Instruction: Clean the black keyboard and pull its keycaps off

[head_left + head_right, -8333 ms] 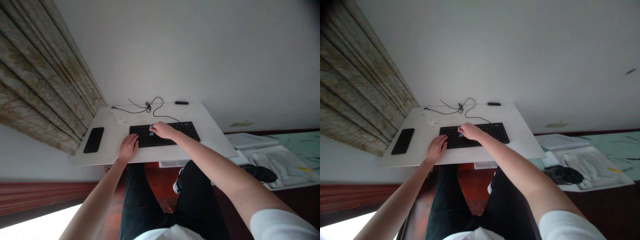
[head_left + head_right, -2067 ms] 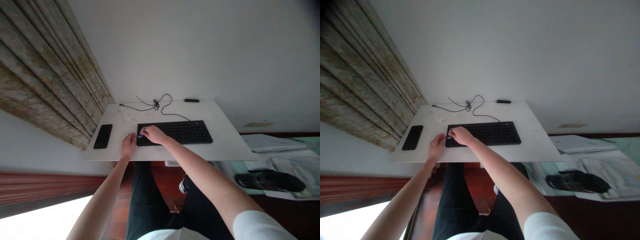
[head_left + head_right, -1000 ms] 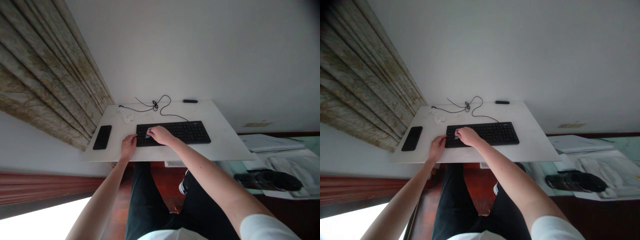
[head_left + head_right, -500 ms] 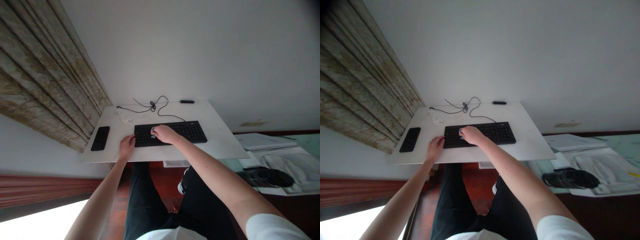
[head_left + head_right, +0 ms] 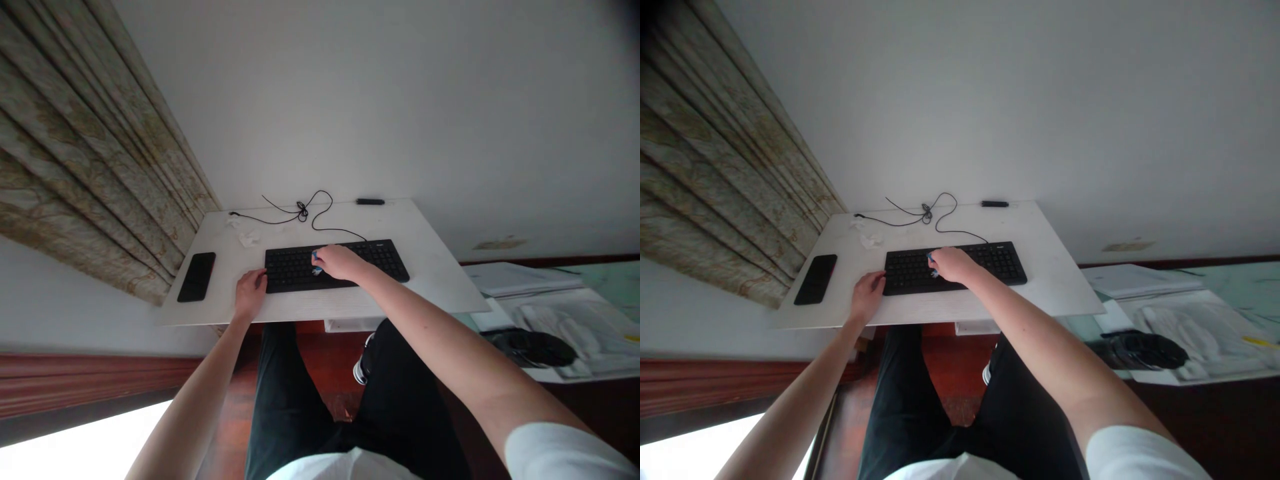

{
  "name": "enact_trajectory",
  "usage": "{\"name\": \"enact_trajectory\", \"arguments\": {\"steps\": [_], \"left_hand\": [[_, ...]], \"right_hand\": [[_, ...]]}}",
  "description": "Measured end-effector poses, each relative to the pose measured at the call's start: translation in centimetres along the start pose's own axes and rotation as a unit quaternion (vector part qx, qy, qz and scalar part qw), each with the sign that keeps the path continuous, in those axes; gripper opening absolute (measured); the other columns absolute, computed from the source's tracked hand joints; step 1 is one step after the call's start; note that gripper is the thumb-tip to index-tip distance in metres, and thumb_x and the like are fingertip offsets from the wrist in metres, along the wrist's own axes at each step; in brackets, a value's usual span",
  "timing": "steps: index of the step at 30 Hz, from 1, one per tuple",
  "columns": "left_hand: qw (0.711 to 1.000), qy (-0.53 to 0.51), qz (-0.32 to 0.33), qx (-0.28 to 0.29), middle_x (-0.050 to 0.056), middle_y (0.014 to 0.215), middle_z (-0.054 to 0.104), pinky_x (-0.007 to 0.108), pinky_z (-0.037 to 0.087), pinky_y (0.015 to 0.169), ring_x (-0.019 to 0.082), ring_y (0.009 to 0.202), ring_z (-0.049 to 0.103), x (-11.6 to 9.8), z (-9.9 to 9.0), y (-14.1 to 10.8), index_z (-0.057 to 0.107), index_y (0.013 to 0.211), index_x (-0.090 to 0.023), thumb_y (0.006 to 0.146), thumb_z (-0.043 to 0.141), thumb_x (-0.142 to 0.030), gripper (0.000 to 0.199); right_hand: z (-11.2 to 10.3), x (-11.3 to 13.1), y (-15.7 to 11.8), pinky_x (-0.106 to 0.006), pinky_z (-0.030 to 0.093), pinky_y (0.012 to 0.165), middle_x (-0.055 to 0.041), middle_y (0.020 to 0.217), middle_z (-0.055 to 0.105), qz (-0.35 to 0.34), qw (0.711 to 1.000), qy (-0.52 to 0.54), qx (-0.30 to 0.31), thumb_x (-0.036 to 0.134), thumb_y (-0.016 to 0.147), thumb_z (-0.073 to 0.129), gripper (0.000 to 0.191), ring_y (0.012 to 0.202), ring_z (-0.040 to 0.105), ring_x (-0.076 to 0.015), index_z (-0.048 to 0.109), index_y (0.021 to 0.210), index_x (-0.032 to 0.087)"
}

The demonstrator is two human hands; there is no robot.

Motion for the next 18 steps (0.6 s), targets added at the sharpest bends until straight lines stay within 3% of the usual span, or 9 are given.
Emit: {"name": "enact_trajectory", "arguments": {"steps": [7, 13, 18], "left_hand": [[1.0, -0.001, 0.002, -0.002, 0.009, 0.11, 0.074, 0.043, 0.052, 0.102, 0.025, 0.107, 0.068, -0.1, -0.1, -0.1, 0.073, 0.111, -0.02, 0.096, 0.05, -0.032, 0.03], [1.0, 0.0, 0.001, 0.002, 0.009, 0.11, 0.074, 0.043, 0.052, 0.102, 0.025, 0.106, 0.068, 0.0, -0.1, 0.0, 0.073, 0.112, -0.02, 0.095, 0.05, -0.033, 0.031], [1.0, 0.002, 0.001, 0.001, 0.009, 0.11, 0.074, 0.044, 0.052, 0.103, 0.025, 0.107, 0.067, -0.1, -0.1, 0.0, 0.073, 0.112, -0.02, 0.095, 0.05, -0.033, 0.031]], "right_hand": [[0.3, 0.6, 0.2, -0.026, 0.043, 0.073, -0.0053, 0.096, 0.076, -0.041, 0.996, 0.081, -0.006, 0.028, 0.103, 0.048, 0.027, 0.083, 0.068, -0.0172, 0.073, 0.094, 0.021], [-0.4, -1.3, -0.6, -0.029, 0.043, 0.072, -0.0091, 0.095, 0.075, 0.008, 1.0, -0.005, 0.017, 0.027, 0.1, 0.053, 0.022, 0.083, 0.069, -0.0213, 0.074, 0.094, 0.02], [-1.2, -2.5, -1.4, -0.029, 0.043, 0.072, -0.009, 0.091, 0.076, -0.005, 1.0, -0.006, 0.015, 0.026, 0.099, 0.053, 0.024, 0.083, 0.068, -0.0209, 0.075, 0.093, 0.019]]}}
Point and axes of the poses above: each hand's wrist, its own y-axis towards the middle knuckle, its own z-axis out of the palm, x = y × z, the point moved 8 cm from there along y, towards the middle knuckle
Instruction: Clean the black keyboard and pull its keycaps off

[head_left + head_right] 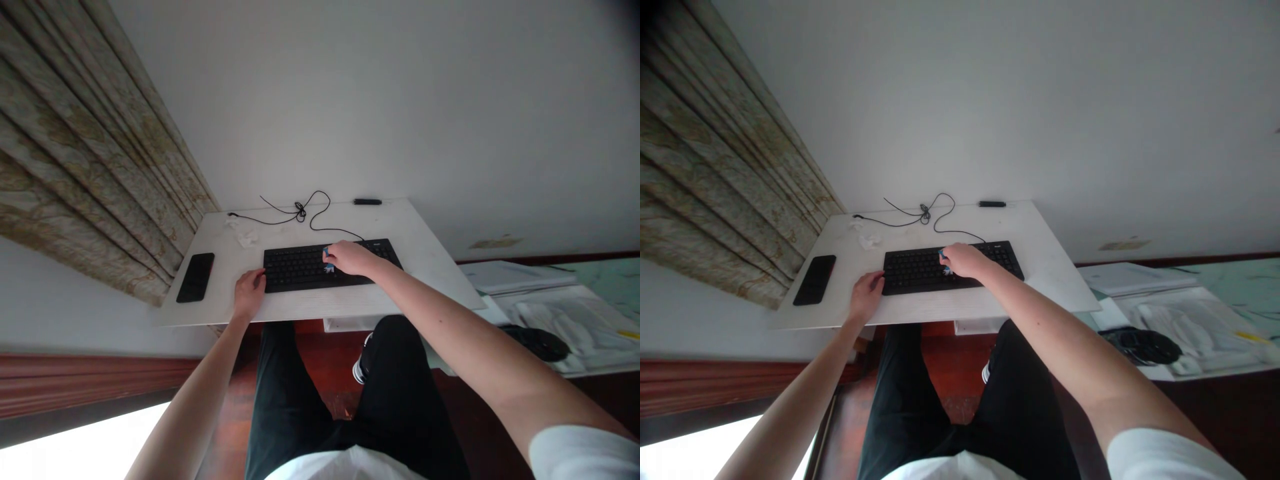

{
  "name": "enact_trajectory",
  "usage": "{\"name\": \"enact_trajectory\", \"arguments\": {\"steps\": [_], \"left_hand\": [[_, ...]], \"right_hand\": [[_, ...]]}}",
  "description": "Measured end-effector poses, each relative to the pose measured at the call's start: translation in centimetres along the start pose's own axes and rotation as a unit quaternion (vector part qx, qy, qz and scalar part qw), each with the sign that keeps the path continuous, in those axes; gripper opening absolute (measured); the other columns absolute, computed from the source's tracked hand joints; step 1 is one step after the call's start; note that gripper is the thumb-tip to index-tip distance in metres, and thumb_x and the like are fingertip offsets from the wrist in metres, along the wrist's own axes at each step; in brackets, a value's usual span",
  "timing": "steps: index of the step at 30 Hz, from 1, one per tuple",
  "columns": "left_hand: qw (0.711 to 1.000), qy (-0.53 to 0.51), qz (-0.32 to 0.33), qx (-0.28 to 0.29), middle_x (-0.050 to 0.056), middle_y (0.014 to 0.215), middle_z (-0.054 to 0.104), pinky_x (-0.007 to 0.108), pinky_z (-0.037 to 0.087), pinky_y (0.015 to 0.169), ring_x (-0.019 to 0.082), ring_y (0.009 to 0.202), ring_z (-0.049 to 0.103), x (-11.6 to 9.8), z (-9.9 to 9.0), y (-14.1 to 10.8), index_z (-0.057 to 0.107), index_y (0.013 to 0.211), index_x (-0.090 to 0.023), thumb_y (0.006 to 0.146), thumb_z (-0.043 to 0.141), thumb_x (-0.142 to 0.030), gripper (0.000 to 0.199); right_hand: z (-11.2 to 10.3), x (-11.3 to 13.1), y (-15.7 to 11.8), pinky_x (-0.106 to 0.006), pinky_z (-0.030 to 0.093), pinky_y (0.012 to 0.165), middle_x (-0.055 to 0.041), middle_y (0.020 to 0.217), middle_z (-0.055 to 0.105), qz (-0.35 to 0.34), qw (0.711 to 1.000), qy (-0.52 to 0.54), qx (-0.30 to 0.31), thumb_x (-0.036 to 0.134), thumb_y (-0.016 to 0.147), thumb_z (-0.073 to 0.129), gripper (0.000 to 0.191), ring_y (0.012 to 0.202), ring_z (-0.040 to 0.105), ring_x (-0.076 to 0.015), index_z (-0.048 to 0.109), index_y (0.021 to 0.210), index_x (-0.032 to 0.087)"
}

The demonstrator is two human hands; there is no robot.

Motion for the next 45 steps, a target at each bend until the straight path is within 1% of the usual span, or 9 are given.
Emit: {"name": "enact_trajectory", "arguments": {"steps": [5, 12, 17, 19, 24, 27, 33, 41, 45], "left_hand": [[1.0, 0.003, -0.001, 0.005, 0.009, 0.111, 0.074, 0.044, 0.052, 0.102, 0.025, 0.107, 0.067, 0.0, -0.1, -0.1, 0.073, 0.113, -0.02, 0.095, 0.049, -0.032, 0.032], [1.0, 0.007, 0.0, 0.006, 0.01, 0.111, 0.074, 0.045, 0.052, 0.102, 0.026, 0.107, 0.067, 0.0, 0.1, 0.0, 0.072, 0.114, -0.02, 0.095, 0.048, -0.032, 0.033], [1.0, 0.013, -0.001, 0.012, 0.01, 0.112, 0.074, 0.046, 0.051, 0.103, 0.027, 0.109, 0.067, 0.0, 0.1, 0.0, 0.072, 0.115, -0.02, 0.095, 0.048, -0.032, 0.034], [1.0, 0.014, -0.002, 0.014, 0.01, 0.112, 0.074, 0.046, 0.052, 0.103, 0.027, 0.109, 0.067, 0.0, 0.1, -0.1, 0.072, 0.116, -0.02, 0.095, 0.048, -0.032, 0.034], [1.0, 0.019, -0.004, 0.008, 0.009, 0.113, 0.074, 0.047, 0.051, 0.104, 0.026, 0.11, 0.066, -0.2, -0.1, -0.1, 0.072, 0.116, -0.021, 0.095, 0.047, -0.033, 0.034], [1.0, 0.023, -0.003, 0.008, 0.009, 0.113, 0.074, 0.047, 0.05, 0.105, 0.027, 0.109, 0.066, -0.2, -0.1, -0.1, 0.072, 0.116, -0.022, 0.095, 0.048, -0.033, 0.034], [1.0, 0.025, 0.002, 0.007, 0.01, 0.113, 0.074, 0.048, 0.05, 0.104, 0.027, 0.109, 0.066, -0.3, -0.1, -0.2, 0.072, 0.115, -0.022, 0.094, 0.048, -0.033, 0.033], [0.999, 0.032, 0.001, 0.012, 0.011, 0.113, 0.074, 0.049, 0.051, 0.104, 0.028, 0.109, 0.066, -0.2, 0.1, -0.1, 0.071, 0.116, -0.021, 0.094, 0.048, -0.033, 0.034], [0.999, 0.039, -0.001, 0.011, 0.011, 0.112, 0.074, 0.049, 0.051, 0.104, 0.028, 0.109, 0.066, 0.0, 0.2, -0.1, 0.072, 0.115, -0.02, 0.094, 0.048, -0.034, 0.034]], "right_hand": [[0.5, 0.5, -0.2, -0.028, 0.043, 0.073, -0.0051, 0.095, 0.076, -0.028, 0.998, 0.038, -0.033, 0.029, 0.102, 0.05, 0.026, 0.083, 0.069, -0.0186, 0.074, 0.095, 0.022], [-0.1, -3.4, -1.4, -0.031, 0.044, 0.07, -0.0123, 0.09, 0.076, 0.037, 0.998, -0.055, 0.011, 0.027, 0.099, 0.053, 0.024, 0.083, 0.07, -0.024, 0.074, 0.091, 0.017], [-0.2, -1.5, -1.5, -0.028, 0.046, 0.08, -0.0062, 0.097, 0.077, -0.039, 0.998, 0.036, -0.035, 0.029, 0.102, 0.048, 0.027, 0.088, 0.07, -0.019, 0.074, 0.096, 0.021], [0.1, -1.4, -1.7, -0.028, 0.045, 0.08, -0.0055, 0.099, 0.077, -0.044, 0.998, 0.039, -0.037, 0.03, 0.103, 0.048, 0.027, 0.089, 0.07, -0.0189, 0.073, 0.097, 0.022], [-0.2, -5.2, -2.7, -0.031, 0.044, 0.069, -0.0123, 0.094, 0.076, 0.048, 0.997, -0.065, 0.002, 0.03, 0.1, 0.051, 0.026, 0.084, 0.07, -0.0242, 0.074, 0.095, 0.018], [-0.7, -6.5, -3.3, -0.031, 0.044, 0.07, -0.012, 0.091, 0.076, 0.063, 0.996, -0.061, 0.004, 0.028, 0.099, 0.052, 0.025, 0.082, 0.069, -0.0239, 0.074, 0.093, 0.018], [-0.7, -4.3, -3.4, -0.029, 0.045, 0.081, -0.0039, 0.097, 0.077, -0.025, 0.996, 0.051, -0.064, 0.029, 0.101, 0.051, 0.026, 0.089, 0.07, -0.0194, 0.075, 0.095, 0.023], [-1.1, -7.9, -4.3, -0.031, 0.044, 0.072, -0.009, 0.089, 0.076, 0.059, 0.998, -0.014, -0.03, 0.029, 0.098, 0.056, 0.023, 0.078, 0.068, -0.0217, 0.076, 0.091, 0.02], [-1.5, -6.1, -4.1, -0.029, 0.046, 0.078, -0.0055, 0.093, 0.077, 0.026, 0.995, 0.076, -0.054, 0.026, 0.099, 0.055, 0.023, 0.083, 0.069, -0.019, 0.077, 0.094, 0.021]]}}
Point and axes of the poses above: each hand's wrist, its own y-axis towards the middle knuckle, its own z-axis out of the palm, x = y × z, the point moved 8 cm from there along y, towards the middle knuckle
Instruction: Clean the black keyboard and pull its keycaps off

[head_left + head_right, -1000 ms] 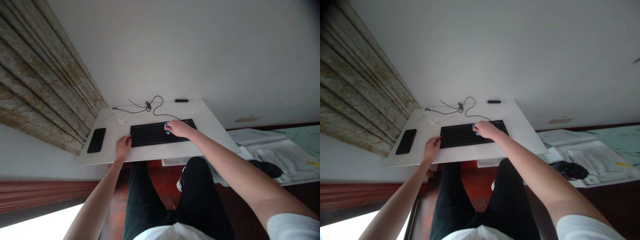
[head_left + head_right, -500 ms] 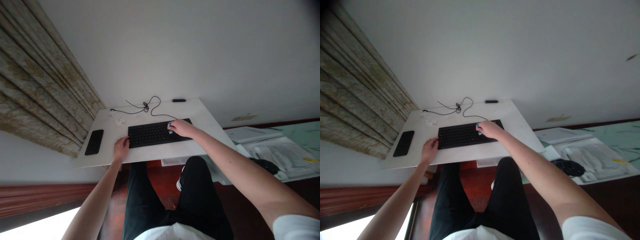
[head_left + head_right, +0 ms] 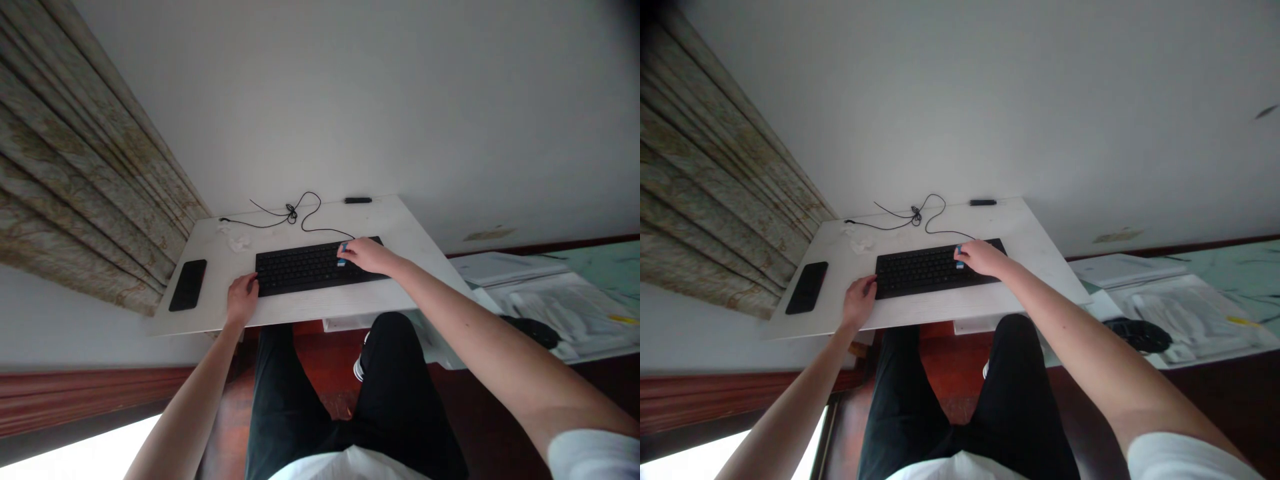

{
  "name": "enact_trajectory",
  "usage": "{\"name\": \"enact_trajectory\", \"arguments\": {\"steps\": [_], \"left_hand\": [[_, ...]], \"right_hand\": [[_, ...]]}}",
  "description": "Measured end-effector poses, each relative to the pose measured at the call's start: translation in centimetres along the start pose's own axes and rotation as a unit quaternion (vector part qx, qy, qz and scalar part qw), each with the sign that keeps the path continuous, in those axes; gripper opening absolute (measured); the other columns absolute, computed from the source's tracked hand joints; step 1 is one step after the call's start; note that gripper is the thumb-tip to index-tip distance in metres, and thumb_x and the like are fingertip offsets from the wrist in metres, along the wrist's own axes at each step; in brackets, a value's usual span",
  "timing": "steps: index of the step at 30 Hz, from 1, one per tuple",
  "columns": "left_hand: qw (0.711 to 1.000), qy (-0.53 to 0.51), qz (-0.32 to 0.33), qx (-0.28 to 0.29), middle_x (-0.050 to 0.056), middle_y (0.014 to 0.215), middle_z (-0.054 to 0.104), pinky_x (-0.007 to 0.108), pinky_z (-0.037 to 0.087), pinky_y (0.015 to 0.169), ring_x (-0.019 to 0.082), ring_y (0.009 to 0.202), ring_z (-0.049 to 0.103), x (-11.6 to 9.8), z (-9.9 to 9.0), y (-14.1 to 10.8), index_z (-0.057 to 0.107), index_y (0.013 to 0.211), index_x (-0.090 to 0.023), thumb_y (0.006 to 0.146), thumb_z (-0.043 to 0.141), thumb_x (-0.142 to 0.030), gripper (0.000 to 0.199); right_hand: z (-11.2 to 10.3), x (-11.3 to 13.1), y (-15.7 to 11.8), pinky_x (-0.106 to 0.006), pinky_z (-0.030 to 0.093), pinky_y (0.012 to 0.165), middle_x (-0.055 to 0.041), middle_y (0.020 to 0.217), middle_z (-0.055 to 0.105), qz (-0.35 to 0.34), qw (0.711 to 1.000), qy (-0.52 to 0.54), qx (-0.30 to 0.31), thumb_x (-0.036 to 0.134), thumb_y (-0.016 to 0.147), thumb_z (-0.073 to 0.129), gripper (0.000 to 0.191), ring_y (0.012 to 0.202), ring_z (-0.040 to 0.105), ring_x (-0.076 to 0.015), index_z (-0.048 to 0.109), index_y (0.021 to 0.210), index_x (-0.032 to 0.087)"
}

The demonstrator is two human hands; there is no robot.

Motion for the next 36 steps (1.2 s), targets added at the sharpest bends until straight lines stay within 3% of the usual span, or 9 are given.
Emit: {"name": "enact_trajectory", "arguments": {"steps": [5, 14, 18, 26, 36], "left_hand": [[1.0, -0.004, 0.005, 0.001, 0.01, 0.112, 0.074, 0.048, 0.052, 0.103, 0.028, 0.107, 0.067, -0.2, -0.1, -0.1, 0.071, 0.116, -0.021, 0.095, 0.048, -0.033, 0.034], [1.0, -0.001, 0.008, -0.004, 0.01, 0.112, 0.074, 0.047, 0.051, 0.103, 0.028, 0.107, 0.067, -0.2, -0.2, -0.1, 0.071, 0.116, -0.021, 0.094, 0.049, -0.033, 0.033], [1.0, 0.003, 0.015, -0.005, 0.01, 0.112, 0.074, 0.048, 0.051, 0.104, 0.028, 0.107, 0.067, -0.3, -0.1, -0.1, 0.071, 0.115, -0.021, 0.094, 0.049, -0.033, 0.033], [1.0, -0.013, 0.001, 0.003, 0.01, 0.113, 0.074, 0.047, 0.051, 0.104, 0.027, 0.11, 0.066, 0.0, 0.0, 0.1, 0.071, 0.115, -0.021, 0.094, 0.049, -0.031, 0.032], [0.999, -0.035, -0.01, -0.003, 0.009, 0.111, 0.075, 0.045, 0.052, 0.103, 0.026, 0.107, 0.067, 0.0, -0.2, 0.1, 0.073, 0.113, -0.022, 0.094, 0.05, -0.031, 0.031]], "right_hand": [[1.5, 3.6, 0.9, -0.028, 0.046, 0.087, -0.0033, 0.1, 0.077, -0.065, 0.994, 0.088, -0.027, 0.022, 0.099, 0.054, 0.023, 0.091, 0.07, -0.0167, 0.076, 0.097, 0.022], [1.2, 1.8, 1.1, -0.029, 0.047, 0.081, -0.0044, 0.094, 0.077, -0.026, 0.999, 0.039, -0.007, 0.025, 0.099, 0.055, 0.023, 0.084, 0.069, -0.0183, 0.077, 0.093, 0.022], [1.6, 4.3, 1.8, -0.026, 0.045, 0.078, -0.004, 0.095, 0.077, -0.048, 0.995, 0.087, -0.017, 0.025, 0.1, 0.053, 0.024, 0.081, 0.068, -0.0158, 0.077, 0.097, 0.021], [4.8, 8.9, 5.0, -0.026, 0.047, 0.083, -0.0035, 0.102, 0.078, -0.08, 0.991, 0.103, -0.006, 0.023, 0.1, 0.054, 0.023, 0.089, 0.07, -0.017, 0.077, 0.097, 0.022], [4.6, 7.3, 4.8, -0.027, 0.045, 0.078, -0.0039, 0.096, 0.077, -0.064, 0.997, 0.039, 0.019, 0.027, 0.1, 0.053, 0.023, 0.084, 0.07, -0.018, 0.075, 0.094, 0.023]]}}
Point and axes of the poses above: each hand's wrist, its own y-axis towards the middle knuckle, its own z-axis out of the palm, x = y × z, the point moved 8 cm from there along y, towards the middle knuckle
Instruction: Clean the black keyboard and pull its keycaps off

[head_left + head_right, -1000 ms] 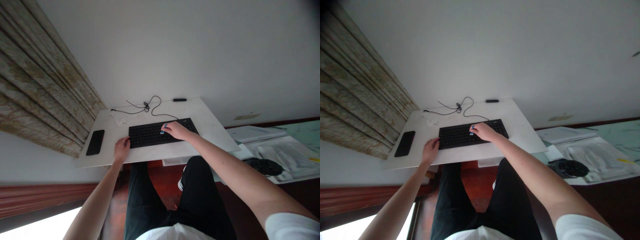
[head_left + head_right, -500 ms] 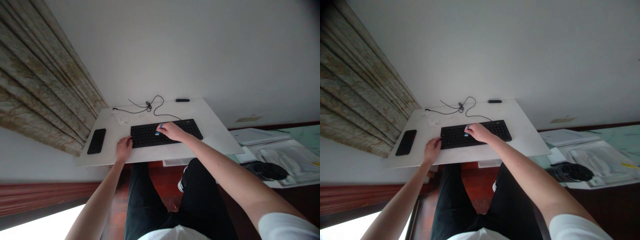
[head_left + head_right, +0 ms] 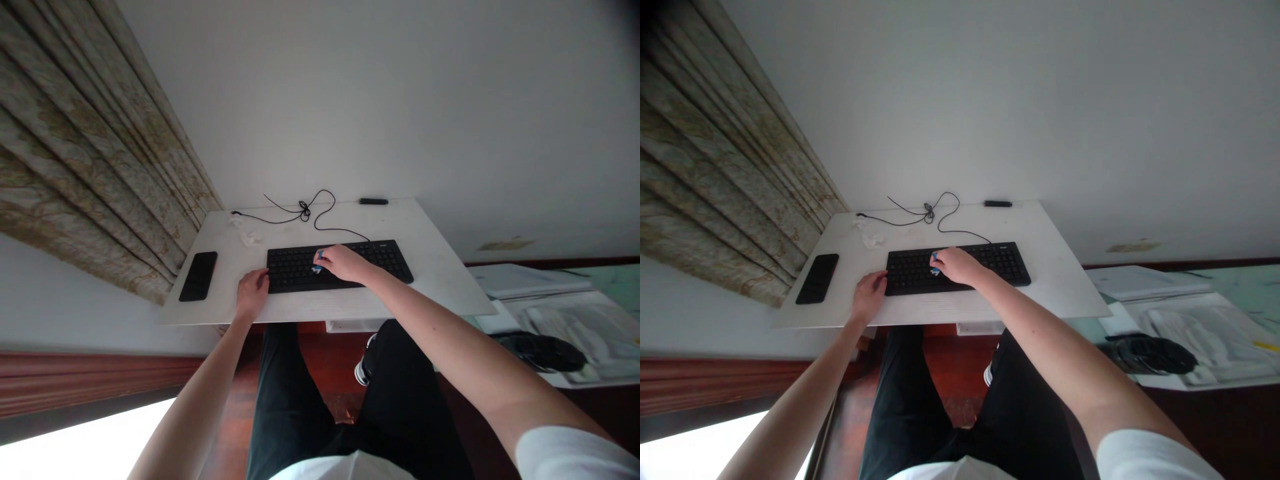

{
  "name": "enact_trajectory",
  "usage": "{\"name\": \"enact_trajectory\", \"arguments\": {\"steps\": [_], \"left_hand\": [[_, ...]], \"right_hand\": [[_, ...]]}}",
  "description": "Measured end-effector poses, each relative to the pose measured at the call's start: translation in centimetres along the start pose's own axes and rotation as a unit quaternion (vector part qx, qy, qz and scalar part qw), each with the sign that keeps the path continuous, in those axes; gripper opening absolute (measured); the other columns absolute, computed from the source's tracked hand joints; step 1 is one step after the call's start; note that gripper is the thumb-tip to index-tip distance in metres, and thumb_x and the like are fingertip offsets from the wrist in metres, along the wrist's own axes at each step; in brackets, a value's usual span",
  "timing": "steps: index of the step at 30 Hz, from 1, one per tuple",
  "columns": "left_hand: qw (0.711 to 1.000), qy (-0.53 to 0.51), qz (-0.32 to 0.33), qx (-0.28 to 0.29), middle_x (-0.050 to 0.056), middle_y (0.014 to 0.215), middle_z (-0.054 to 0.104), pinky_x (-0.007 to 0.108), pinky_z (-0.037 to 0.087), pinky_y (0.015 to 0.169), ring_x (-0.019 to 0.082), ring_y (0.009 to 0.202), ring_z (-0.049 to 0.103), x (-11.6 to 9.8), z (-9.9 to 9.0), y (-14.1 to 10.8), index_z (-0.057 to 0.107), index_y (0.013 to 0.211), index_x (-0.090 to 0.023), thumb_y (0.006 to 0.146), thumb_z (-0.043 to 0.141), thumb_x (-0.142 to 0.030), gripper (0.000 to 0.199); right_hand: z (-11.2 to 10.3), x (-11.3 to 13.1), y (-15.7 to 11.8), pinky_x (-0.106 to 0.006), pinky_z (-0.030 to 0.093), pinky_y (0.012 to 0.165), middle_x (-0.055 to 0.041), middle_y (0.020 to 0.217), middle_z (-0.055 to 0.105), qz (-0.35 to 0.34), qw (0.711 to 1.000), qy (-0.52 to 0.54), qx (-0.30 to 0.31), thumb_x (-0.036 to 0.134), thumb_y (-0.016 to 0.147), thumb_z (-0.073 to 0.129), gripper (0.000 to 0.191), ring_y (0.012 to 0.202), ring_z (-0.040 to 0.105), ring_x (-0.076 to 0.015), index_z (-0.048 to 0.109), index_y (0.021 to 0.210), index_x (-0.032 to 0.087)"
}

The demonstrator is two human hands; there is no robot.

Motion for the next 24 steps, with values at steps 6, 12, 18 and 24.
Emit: {"name": "enact_trajectory", "arguments": {"steps": [6, 12, 18, 24], "left_hand": [[1.0, 0.006, -0.001, 0.0, 0.009, 0.111, 0.075, 0.046, 0.051, 0.104, 0.026, 0.109, 0.067, 0.0, 0.1, 0.0, 0.072, 0.113, -0.021, 0.093, 0.05, -0.03, 0.031], [1.0, 0.011, -0.001, -0.006, 0.008, 0.11, 0.075, 0.046, 0.051, 0.104, 0.027, 0.108, 0.067, 0.1, -0.1, 0.0, 0.072, 0.113, -0.022, 0.093, 0.05, -0.031, 0.031], [1.0, 0.016, -0.004, -0.002, 0.009, 0.113, 0.075, 0.045, 0.052, 0.104, 0.026, 0.108, 0.067, -0.1, -0.1, -0.1, 0.072, 0.114, -0.021, 0.094, 0.049, -0.033, 0.033], [1.0, 0.019, -0.011, 0.001, 0.01, 0.115, 0.074, 0.047, 0.051, 0.104, 0.027, 0.11, 0.067, -0.2, -0.2, -0.2, 0.073, 0.115, -0.02, 0.093, 0.049, -0.034, 0.035]], "right_hand": [[-0.8, -1.0, -1.2, -0.028, 0.045, 0.079, -0.0038, 0.094, 0.077, 0.002, 1.0, -0.008, 0.007, 0.027, 0.1, 0.052, 0.024, 0.084, 0.069, -0.0182, 0.075, 0.093, 0.022], [-1.9, -2.1, -2.2, -0.029, 0.045, 0.08, -0.0041, 0.096, 0.077, 0.002, 1.0, -0.023, -0.002, 0.027, 0.1, 0.052, 0.024, 0.086, 0.069, -0.0189, 0.075, 0.092, 0.022], [-2.7, -3.4, -3.4, -0.03, 0.045, 0.08, -0.0052, 0.095, 0.077, -0.004, 0.998, -0.055, -0.004, 0.027, 0.1, 0.051, 0.025, 0.087, 0.07, -0.02, 0.075, 0.094, 0.021], [-3.8, -5.1, -4.9, -0.03, 0.046, 0.077, -0.0046, 0.095, 0.077, 0.011, 0.997, -0.079, -0.003, 0.027, 0.101, 0.051, 0.025, 0.085, 0.07, -0.0205, 0.075, 0.094, 0.022]]}}
Point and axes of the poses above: each hand's wrist, its own y-axis towards the middle knuckle, its own z-axis out of the palm, x = y × z, the point moved 8 cm from there along y, towards the middle knuckle
